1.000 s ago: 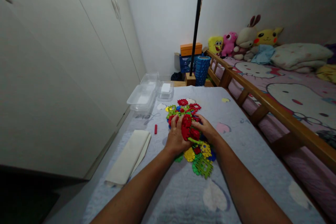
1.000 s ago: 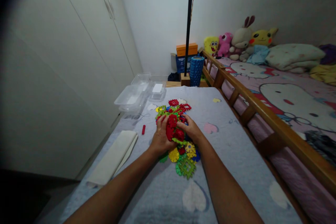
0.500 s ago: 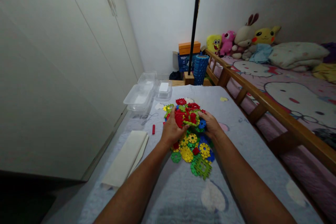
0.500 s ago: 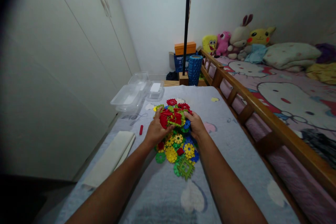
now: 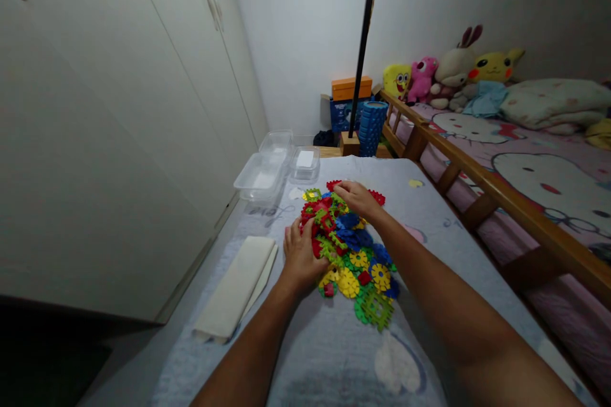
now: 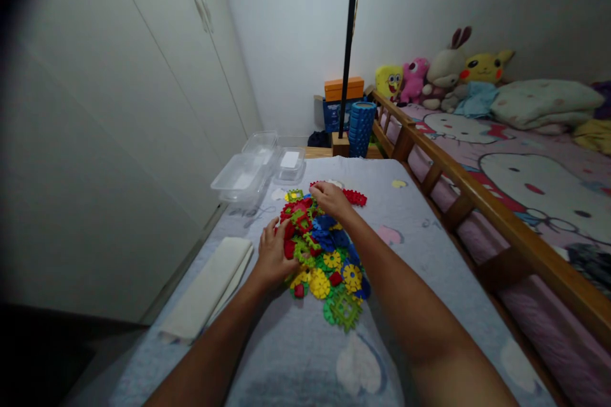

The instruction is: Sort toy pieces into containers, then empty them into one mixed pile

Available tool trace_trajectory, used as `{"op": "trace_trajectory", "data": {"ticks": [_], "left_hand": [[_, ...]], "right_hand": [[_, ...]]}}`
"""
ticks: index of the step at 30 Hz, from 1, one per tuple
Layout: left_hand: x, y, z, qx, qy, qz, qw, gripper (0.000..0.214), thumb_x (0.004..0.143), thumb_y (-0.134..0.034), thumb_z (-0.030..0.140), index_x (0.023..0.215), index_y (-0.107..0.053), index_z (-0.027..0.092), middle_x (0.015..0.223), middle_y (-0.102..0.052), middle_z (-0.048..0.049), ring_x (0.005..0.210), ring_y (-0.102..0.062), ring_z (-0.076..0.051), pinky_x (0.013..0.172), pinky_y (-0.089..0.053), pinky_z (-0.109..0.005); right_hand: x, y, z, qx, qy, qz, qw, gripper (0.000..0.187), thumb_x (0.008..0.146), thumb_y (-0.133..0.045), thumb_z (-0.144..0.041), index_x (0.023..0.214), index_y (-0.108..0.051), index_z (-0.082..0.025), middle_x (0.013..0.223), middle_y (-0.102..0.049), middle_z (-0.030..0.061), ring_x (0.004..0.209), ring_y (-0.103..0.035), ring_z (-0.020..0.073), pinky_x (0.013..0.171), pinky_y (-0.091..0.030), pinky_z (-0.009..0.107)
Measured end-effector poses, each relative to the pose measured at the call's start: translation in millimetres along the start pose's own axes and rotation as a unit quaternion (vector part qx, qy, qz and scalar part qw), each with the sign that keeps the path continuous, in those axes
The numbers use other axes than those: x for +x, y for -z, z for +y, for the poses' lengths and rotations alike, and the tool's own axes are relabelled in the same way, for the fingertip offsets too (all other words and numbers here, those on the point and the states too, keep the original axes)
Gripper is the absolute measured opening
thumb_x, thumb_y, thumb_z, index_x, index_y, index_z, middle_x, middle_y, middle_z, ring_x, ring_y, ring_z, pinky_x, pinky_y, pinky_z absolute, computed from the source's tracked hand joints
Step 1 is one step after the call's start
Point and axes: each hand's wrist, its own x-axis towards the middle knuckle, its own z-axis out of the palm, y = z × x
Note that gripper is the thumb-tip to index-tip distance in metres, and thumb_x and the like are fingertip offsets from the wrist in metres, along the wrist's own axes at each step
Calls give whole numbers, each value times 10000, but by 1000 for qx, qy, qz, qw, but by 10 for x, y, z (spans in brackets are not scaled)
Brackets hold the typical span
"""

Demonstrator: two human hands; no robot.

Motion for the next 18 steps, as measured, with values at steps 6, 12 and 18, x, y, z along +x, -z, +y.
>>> {"op": "trace_trajectory", "data": {"ticks": [6,12,18], "left_hand": [[-25,-59,-83,-84,-24,-4,996,956,622,-588,210,1520,-262,177,1561,-304,-161,1496,-249,-311,1252,-140,-498],[-43,-44,-98,-121,-48,-65,989,1114,607,-681,301,1572,-142,167,1654,-92,-185,1550,-36,-363,1247,-93,-534],[-32,-117,-60,-66,-42,-74,994,1293,491,-836,350,1571,-144,194,1661,-70,-206,1542,-31,-414,1223,-125,-592]], "right_hand": [[420,-350,-30,-194,-25,-95,976,418,970,-454,-440,1117,-718,-151,1159,-728,158,1092,-641,282,912,-442,352],[354,-408,-3,-240,-45,-136,960,625,910,-457,-664,1167,-721,-159,1280,-668,204,1205,-588,386,998,-419,491],[44,-242,70,-224,-31,-139,964,395,874,-574,-466,1077,-745,-174,1116,-741,138,1011,-667,298,846,-477,348]]}}
